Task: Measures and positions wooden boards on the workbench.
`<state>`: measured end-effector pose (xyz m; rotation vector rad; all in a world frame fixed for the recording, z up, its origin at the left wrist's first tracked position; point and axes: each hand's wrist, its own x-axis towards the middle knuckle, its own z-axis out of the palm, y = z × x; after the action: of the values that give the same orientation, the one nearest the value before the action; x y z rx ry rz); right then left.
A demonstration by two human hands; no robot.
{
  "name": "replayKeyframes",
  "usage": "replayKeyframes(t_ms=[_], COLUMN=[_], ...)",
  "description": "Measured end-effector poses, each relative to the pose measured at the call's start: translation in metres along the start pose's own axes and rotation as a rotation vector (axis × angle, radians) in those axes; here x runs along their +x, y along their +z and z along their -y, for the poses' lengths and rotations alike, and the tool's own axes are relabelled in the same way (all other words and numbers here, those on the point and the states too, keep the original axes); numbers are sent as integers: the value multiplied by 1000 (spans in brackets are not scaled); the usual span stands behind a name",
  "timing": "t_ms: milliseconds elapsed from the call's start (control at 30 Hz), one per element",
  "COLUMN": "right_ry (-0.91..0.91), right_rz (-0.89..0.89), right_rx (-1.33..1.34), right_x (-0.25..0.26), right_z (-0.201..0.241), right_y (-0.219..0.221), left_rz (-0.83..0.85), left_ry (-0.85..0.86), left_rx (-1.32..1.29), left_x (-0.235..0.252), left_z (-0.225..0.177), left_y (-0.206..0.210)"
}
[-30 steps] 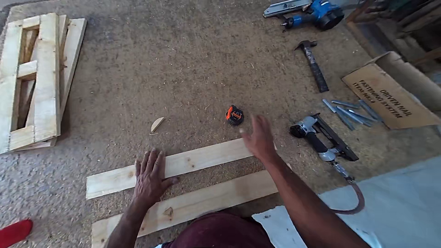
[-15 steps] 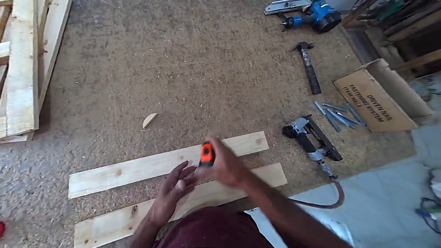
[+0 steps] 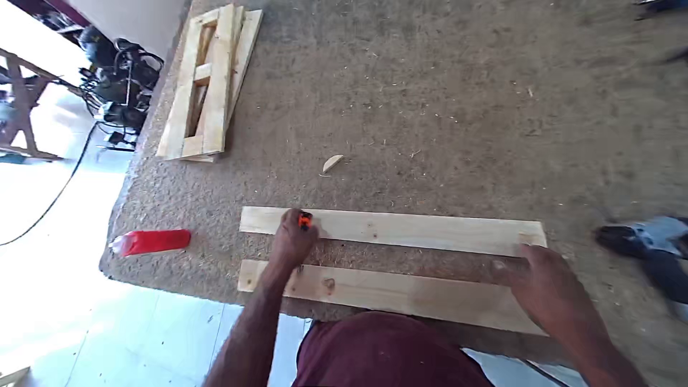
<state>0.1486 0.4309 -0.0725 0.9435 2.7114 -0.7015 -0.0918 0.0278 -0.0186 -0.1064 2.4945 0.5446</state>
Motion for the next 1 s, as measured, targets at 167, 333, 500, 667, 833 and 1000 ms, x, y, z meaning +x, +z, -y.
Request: replayKeyframes(t_ms=[167,333,500,667,833,1000], right_ry=[18,2,9,12,-27,0], right_rz=[-64,-105,-92,-69,24,-38], right_rx=[6,29,43,59,81,68], right_x=[-5,-3,-10,-19,-20,-21], right_z=[-10,3,8,-1,-4,-2], right_y=[-8,-9,-6,3,-5,-8], left_rz=[116,50,132,138,146,92], left_ry=[-57,-21,-77,-79,-61,-36], left_rx=[159,87,147,125,137,104], left_x=[28,15,21,27,27,25], left_z=[30,25,32,37,40,40], left_y=[-19,-26,-24,-31,-37,-50])
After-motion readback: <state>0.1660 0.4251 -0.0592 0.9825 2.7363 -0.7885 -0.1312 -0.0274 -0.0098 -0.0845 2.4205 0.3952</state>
